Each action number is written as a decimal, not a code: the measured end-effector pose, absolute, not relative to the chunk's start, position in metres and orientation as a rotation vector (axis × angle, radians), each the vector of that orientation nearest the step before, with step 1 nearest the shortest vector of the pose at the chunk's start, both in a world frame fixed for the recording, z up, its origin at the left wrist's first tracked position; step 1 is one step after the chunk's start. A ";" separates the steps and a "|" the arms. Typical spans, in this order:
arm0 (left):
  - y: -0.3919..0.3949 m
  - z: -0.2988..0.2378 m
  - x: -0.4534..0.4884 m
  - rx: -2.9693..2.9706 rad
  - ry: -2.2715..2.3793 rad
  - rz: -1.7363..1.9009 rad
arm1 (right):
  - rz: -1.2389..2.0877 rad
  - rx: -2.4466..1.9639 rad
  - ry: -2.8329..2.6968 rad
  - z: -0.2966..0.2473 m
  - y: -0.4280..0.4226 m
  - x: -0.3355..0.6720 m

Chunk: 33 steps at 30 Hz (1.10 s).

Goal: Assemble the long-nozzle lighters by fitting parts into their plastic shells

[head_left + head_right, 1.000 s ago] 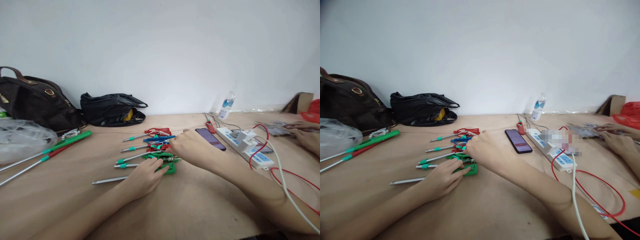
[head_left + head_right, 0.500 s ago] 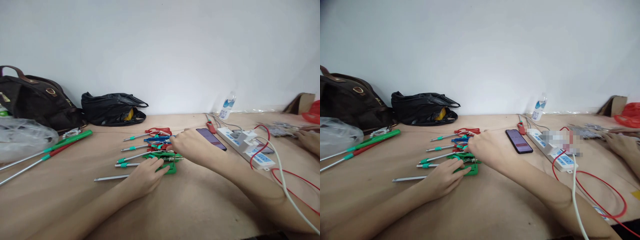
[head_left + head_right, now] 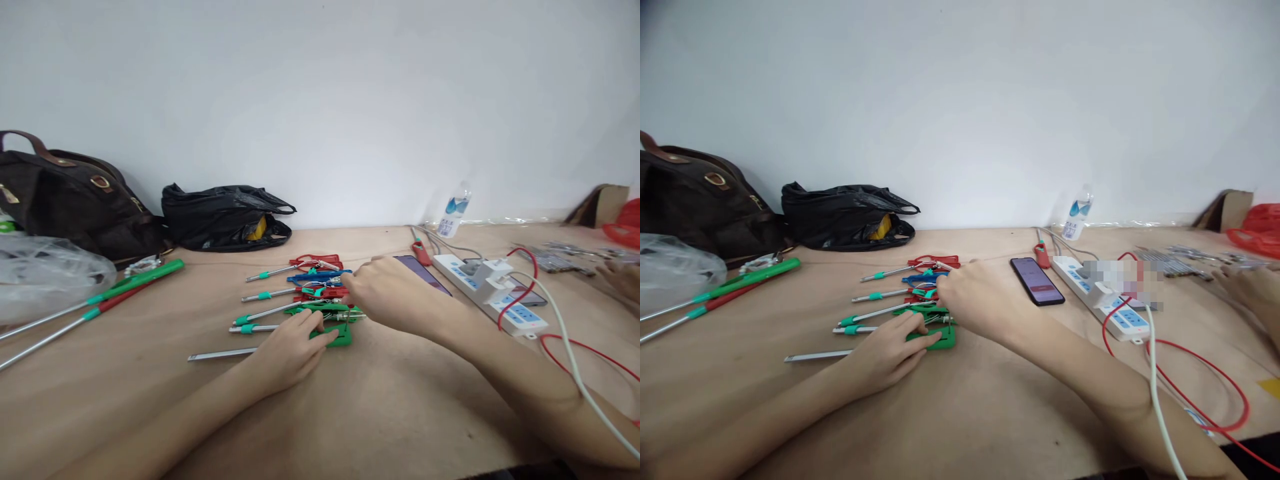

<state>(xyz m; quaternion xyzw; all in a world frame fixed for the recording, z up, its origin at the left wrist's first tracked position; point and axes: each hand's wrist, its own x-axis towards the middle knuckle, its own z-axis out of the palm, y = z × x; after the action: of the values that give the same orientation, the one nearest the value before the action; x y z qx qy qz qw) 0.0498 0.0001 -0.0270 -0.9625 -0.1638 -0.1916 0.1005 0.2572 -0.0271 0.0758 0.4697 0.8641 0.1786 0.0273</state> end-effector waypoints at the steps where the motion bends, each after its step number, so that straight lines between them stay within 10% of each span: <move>1: 0.000 -0.027 0.050 -2.849 -0.486 -0.567 | 0.524 1.422 2.693 0.077 -0.028 0.258; 33: 0.001 -0.025 0.048 -3.019 -0.578 -0.493 | 0.477 1.506 2.760 0.070 -0.017 0.253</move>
<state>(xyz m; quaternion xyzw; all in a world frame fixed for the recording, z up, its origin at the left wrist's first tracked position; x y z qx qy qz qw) 0.0479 0.0012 -0.0252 -0.9696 -0.1858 -0.1585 0.0142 0.2534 -0.0175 0.0702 0.4734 0.8678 0.1500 -0.0192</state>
